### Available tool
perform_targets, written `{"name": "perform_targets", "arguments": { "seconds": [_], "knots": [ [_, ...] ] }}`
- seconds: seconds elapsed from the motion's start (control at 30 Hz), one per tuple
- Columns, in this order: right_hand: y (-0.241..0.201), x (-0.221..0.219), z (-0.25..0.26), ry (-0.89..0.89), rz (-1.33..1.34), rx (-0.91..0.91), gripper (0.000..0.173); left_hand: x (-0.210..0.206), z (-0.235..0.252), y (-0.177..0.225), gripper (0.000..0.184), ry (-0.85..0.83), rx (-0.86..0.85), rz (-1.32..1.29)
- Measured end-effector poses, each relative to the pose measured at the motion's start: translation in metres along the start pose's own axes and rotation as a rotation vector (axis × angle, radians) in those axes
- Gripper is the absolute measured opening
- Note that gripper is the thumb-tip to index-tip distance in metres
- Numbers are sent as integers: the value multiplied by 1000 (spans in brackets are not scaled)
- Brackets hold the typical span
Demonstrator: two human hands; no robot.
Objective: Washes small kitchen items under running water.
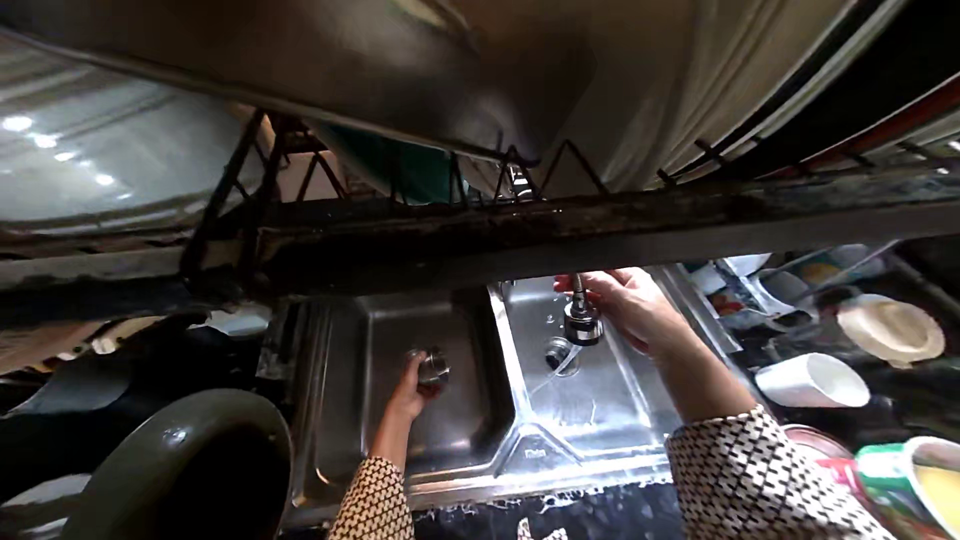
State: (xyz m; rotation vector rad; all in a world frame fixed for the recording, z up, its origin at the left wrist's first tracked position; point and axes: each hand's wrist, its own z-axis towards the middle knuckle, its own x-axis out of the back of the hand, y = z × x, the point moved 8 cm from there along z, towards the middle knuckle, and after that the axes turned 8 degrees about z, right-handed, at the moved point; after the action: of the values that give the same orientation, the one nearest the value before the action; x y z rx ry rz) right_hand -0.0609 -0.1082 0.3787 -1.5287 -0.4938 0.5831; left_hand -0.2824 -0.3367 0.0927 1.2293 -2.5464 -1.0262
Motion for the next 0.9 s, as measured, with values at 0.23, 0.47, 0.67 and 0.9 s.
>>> {"name": "perform_targets", "arguments": {
  "seconds": [0.23,0.47,0.67,0.9],
  "knots": [
    [0,-34,0,82,92,-113,17,-57,-28,-1,49,-188,52,-164],
    [8,-89,-2,209,398,-125,18,-72,-25,-26,60,-310,136,-165],
    [9,-125,2,291,561,-73,19,-76,-34,-42,74,-443,203,-97],
    [10,-142,5,302,626,-6,21,-67,-30,-47,76,-386,235,-148]
  ]
}}
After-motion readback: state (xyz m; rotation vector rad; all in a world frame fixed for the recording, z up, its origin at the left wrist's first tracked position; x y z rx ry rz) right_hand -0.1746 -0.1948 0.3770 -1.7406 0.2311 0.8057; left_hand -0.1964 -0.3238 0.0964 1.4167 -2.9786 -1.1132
